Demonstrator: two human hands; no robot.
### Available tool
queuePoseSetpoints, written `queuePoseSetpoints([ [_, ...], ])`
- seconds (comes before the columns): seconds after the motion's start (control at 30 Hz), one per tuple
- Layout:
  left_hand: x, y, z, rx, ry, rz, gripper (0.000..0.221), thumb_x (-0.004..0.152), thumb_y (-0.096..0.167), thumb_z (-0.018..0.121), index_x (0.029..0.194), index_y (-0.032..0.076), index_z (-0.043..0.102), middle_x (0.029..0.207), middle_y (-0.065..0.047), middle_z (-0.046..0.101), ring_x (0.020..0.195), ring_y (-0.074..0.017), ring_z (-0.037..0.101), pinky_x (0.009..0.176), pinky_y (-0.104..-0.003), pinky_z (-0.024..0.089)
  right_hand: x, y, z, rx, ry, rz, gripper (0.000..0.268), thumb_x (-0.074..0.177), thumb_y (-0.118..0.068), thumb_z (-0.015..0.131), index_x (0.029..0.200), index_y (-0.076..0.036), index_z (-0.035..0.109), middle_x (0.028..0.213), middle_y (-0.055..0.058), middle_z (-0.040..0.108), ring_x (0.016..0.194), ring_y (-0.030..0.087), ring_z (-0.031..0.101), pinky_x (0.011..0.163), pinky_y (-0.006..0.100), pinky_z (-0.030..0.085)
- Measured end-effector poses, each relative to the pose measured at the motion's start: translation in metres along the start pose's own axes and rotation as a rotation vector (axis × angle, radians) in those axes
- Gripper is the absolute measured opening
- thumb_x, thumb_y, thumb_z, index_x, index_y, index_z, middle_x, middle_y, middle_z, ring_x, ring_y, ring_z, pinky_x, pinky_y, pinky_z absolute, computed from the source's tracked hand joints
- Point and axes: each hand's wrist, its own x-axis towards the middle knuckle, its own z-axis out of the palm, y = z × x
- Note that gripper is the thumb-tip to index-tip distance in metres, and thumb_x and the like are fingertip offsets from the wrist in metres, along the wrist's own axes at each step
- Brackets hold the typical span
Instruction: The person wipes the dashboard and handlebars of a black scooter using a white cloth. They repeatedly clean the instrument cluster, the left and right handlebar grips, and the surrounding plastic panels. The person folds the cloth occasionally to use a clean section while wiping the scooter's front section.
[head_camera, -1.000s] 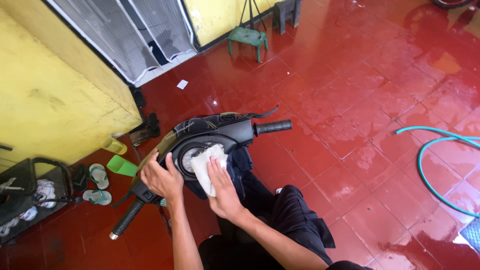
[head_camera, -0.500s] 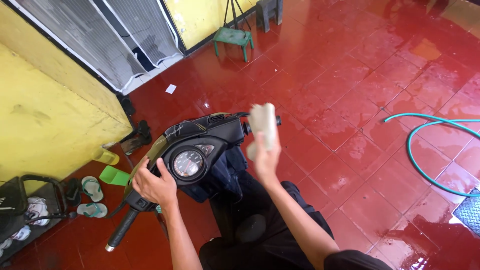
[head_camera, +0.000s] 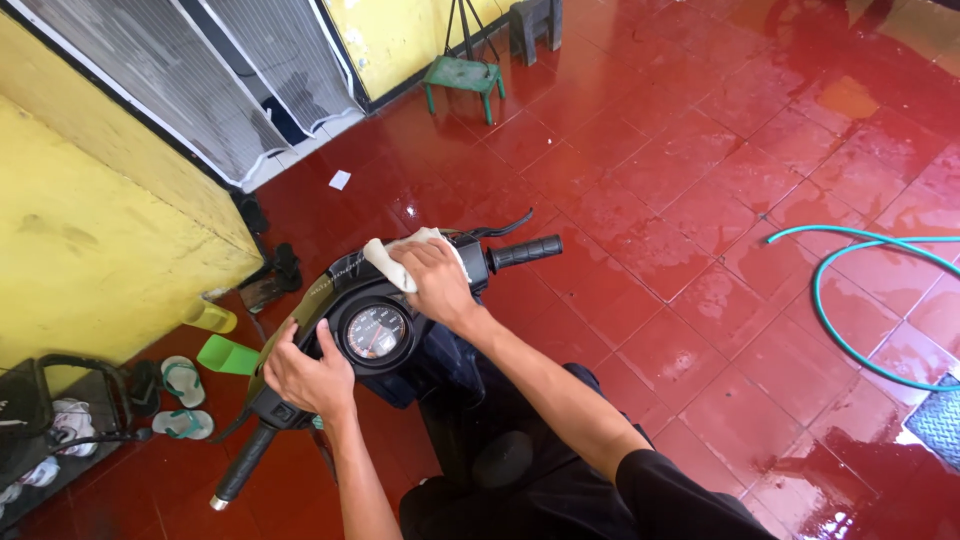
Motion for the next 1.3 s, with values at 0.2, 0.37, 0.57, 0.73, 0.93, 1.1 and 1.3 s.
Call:
queuePoseSetpoints([
  [0.2,-0.001,-0.001,0.001,-0.005,-0.014,-0.013,0.036,0.1,0.038,0.076,0.118,0.007,0.067,0.12,-0.008,0.074,0.102,-0.0303,0.068,0.1,-0.045,0.045,-0.003,0.014,0.0,0.281,0.153,0.073,0.023,0.095,-0.019,0.058,0.11,-0.018,0.076,0.092,0.004,0.075,0.09,0.029,0.073,0.085,0.04,0.056],
  [0.37,-0.002,-0.002,0.002,-0.003,0.012,0.003,0.036,0.103,0.041,0.073,0.116,0.008,0.067,0.117,-0.007,0.075,0.099,-0.0291,0.068,0.099,-0.043,0.046,0.0,0.001,-0.026,0.631,0.157,0.491,0.011,0.095,-0.023,0.073,0.103,-0.017,0.077,0.087,0.005,0.076,0.087,0.022,0.07,0.081,0.039,0.056],
  [0.57,-0.001,-0.002,0.001,-0.001,0.008,0.003,0.035,0.101,0.039,0.075,0.115,0.008,0.068,0.117,-0.007,0.075,0.1,-0.0283,0.068,0.099,-0.043,0.046,0.037,-0.021,-0.088,0.872,0.466,0.859,0.034,0.103,-0.027,0.065,0.127,-0.003,0.067,0.112,0.014,0.072,0.103,0.019,0.064,0.095,0.041,0.054],
  [0.73,-0.004,-0.002,0.002,0.015,0.015,-0.004,0.037,0.104,0.044,0.071,0.116,0.009,0.067,0.117,-0.006,0.075,0.101,-0.0282,0.068,0.099,-0.043,0.046,0.047,-0.013,-0.068,0.502,0.412,0.547,0.052,0.099,-0.028,0.072,0.138,0.003,0.059,0.095,0.023,0.071,0.093,0.023,0.063,0.083,0.044,0.052],
  [0.93,0.009,0.009,-0.005,-0.022,0.03,0.005,0.038,0.105,0.042,0.071,0.115,0.006,0.067,0.115,-0.009,0.075,0.098,-0.0303,0.069,0.099,-0.043,0.047,0.027,0.018,-0.017,-0.004,-0.046,0.167,0.027,0.087,-0.026,0.073,0.106,-0.008,0.075,0.104,0.014,0.077,0.103,0.035,0.073,0.096,0.046,0.054],
  [1.1,0.004,0.008,-0.008,-0.037,-0.003,-0.014,0.039,0.105,0.045,0.07,0.117,0.008,0.067,0.117,-0.008,0.074,0.101,-0.0302,0.068,0.1,-0.045,0.045,0.01,0.024,-0.022,0.093,0.02,0.088,0.029,0.096,-0.038,0.063,0.116,-0.019,0.073,0.113,0.002,0.076,0.109,0.026,0.072,0.101,0.042,0.053],
  [1.3,0.008,0.011,-0.01,-0.025,-0.015,0.0,0.039,0.107,0.044,0.07,0.118,0.006,0.067,0.118,-0.009,0.074,0.102,-0.0308,0.068,0.1,-0.046,0.045,-0.007,0.024,-0.029,0.179,0.042,0.05,0.025,0.094,-0.028,0.068,0.112,-0.011,0.073,0.116,0.007,0.077,0.114,0.028,0.071,0.1,0.044,0.053],
])
